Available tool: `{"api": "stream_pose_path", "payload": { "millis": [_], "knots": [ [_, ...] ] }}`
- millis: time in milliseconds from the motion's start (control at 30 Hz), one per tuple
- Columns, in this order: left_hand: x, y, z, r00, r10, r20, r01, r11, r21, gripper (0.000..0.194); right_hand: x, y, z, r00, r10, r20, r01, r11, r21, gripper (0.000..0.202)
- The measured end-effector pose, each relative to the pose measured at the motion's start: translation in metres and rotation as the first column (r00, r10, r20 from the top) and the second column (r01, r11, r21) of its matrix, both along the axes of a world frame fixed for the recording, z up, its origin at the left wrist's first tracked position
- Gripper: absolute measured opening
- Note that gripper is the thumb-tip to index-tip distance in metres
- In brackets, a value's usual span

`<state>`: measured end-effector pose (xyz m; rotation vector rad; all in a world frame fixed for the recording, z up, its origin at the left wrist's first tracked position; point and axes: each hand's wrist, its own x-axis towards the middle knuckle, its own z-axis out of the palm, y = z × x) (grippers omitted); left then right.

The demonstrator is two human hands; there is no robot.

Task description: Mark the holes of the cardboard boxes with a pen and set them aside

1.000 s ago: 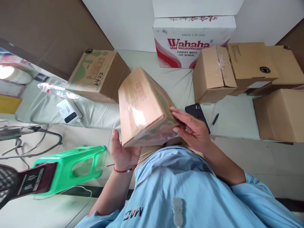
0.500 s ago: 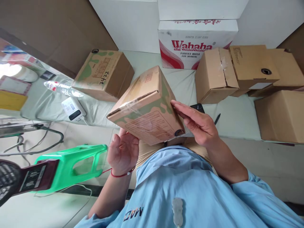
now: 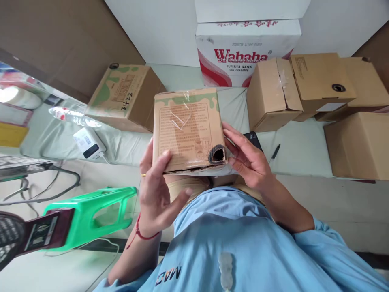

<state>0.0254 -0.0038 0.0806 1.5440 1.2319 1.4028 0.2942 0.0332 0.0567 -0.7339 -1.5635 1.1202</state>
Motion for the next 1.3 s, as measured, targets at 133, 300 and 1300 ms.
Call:
{"api": "stream_pose_path", "payload": {
  "millis": [133,300,1300],
  "knots": [
    [0.0,0.011,-0.006,0.955,0.074,-0.288,-0.002,0.971,0.241,0.076,0.027,-0.003,-0.016,0.934,-0.293,0.202,0.282,0.956,0.082,0.044],
    [0.005,0.014,-0.001,0.927,0.129,-0.351,-0.024,0.957,0.289,0.084,0.103,-0.018,-0.049,0.549,-0.618,0.563,0.633,0.747,0.202,0.027],
    [0.038,0.04,0.04,0.731,0.166,-0.661,0.246,0.84,0.483,0.055,0.251,-0.068,-0.038,0.207,-0.476,0.855,0.605,0.749,0.271,0.031]
  ]
}}
